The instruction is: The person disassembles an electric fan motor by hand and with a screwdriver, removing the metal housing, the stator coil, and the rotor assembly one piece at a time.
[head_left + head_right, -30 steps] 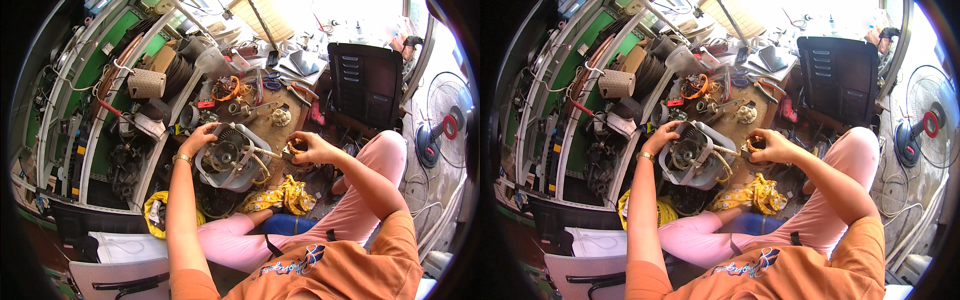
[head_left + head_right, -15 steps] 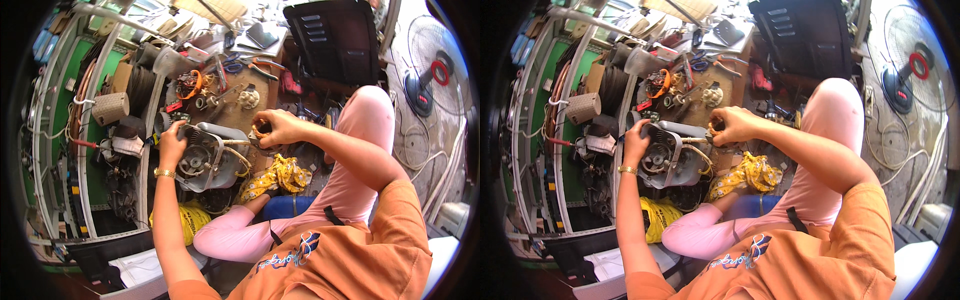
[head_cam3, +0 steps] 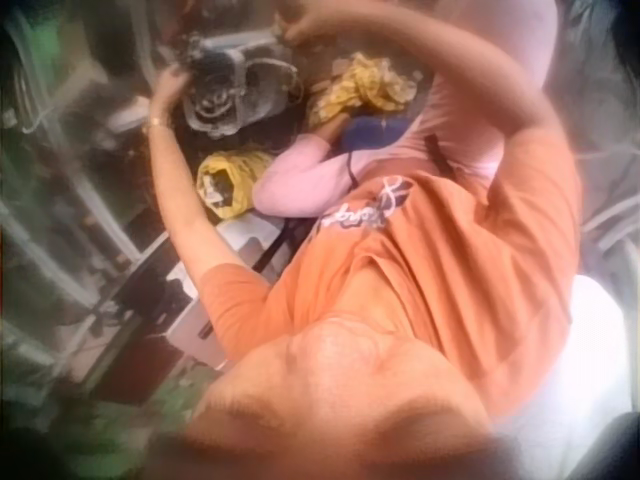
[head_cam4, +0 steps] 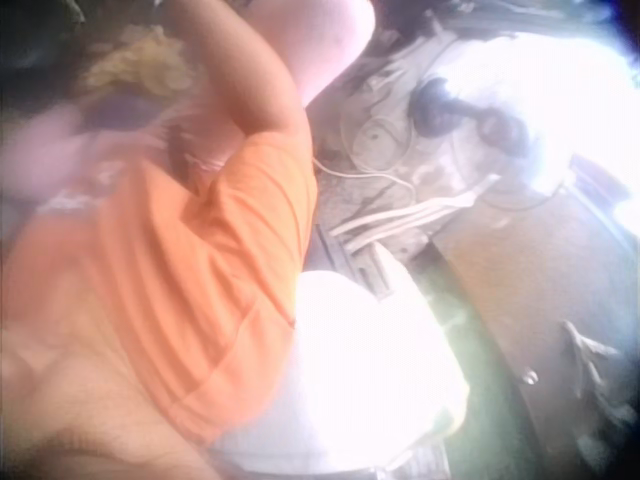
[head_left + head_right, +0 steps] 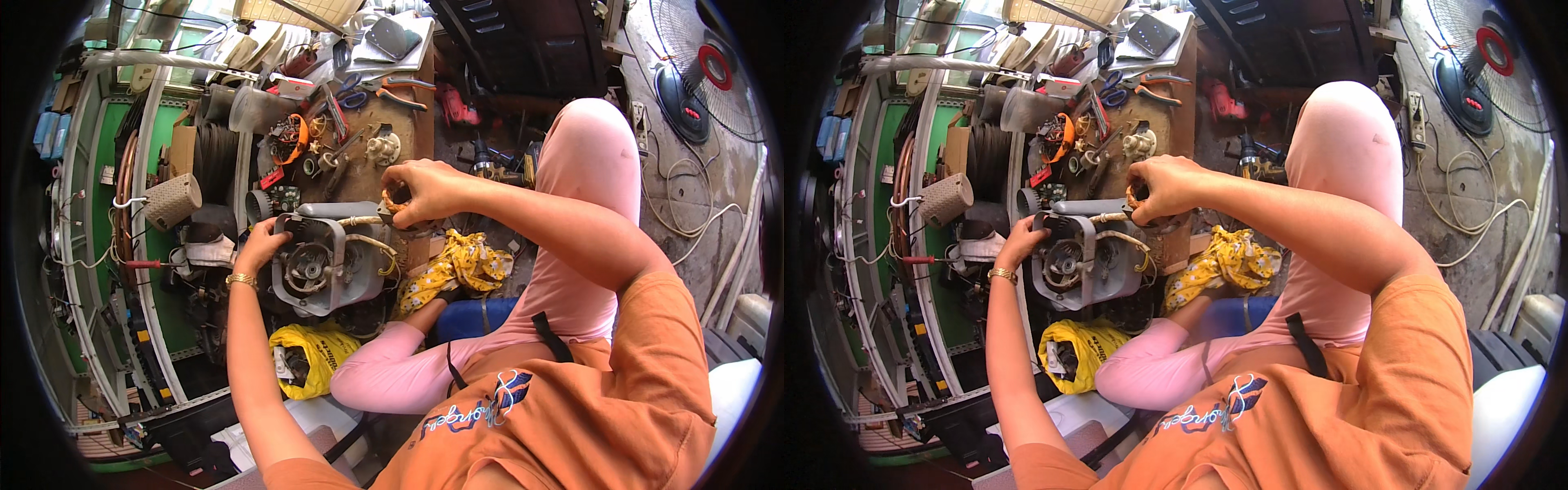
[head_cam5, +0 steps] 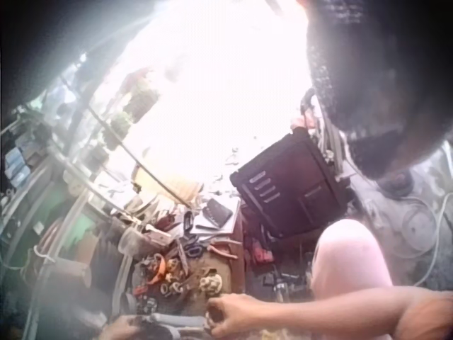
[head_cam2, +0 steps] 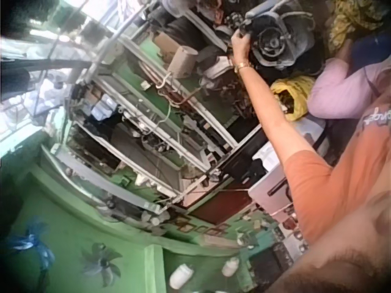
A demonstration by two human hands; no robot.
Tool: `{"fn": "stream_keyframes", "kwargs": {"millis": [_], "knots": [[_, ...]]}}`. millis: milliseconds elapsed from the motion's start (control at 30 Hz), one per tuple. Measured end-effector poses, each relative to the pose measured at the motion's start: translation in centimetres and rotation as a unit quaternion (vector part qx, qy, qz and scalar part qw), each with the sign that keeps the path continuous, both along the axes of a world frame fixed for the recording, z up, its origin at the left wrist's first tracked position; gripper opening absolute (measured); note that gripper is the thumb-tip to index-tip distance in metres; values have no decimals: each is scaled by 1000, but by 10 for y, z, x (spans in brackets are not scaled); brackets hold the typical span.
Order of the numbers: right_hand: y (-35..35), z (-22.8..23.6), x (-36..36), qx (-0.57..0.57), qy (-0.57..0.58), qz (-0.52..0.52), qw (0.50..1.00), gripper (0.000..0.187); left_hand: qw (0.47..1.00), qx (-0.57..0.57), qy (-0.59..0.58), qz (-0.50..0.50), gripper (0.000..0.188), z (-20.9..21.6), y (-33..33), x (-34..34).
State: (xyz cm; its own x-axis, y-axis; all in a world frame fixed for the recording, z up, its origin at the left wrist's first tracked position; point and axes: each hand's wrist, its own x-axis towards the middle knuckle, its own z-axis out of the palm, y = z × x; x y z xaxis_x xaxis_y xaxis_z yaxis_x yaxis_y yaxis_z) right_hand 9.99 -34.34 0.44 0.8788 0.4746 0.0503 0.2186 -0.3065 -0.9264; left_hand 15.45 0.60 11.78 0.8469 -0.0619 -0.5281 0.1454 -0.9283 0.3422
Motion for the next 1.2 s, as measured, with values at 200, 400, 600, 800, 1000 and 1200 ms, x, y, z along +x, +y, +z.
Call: {"fn": "stream_keyframes", "kwargs": {"millis": [200, 400, 600, 800, 1000, 1200], "knots": [[3, 3, -2, -9, 8, 13, 1000, 66, 996, 70, -33, -38, 23, -21, 24, 2], [6, 6, -1, 6, 29, 20, 999, 65, 991, 73, -97, -60, 21, -28, 41, 5], [15, -9, 2, -2, -28, -12, 1000, 65, 993, 57, -105, -6, 23, -27, 39, -2], [17, -12, 4, -26, 17, 15, 999, 63, 989, 97, -110, -23, 25, -24, 33, -5], [15, -19, 4, -46, -1, -9, 999, 65, 978, -120, -59, 163, 33, -38, 18, -25], [16, -20, 2, -26, 2, -6, 1000, 68, 934, 1, -350, -75, 33, -47, 51, -40]]}}
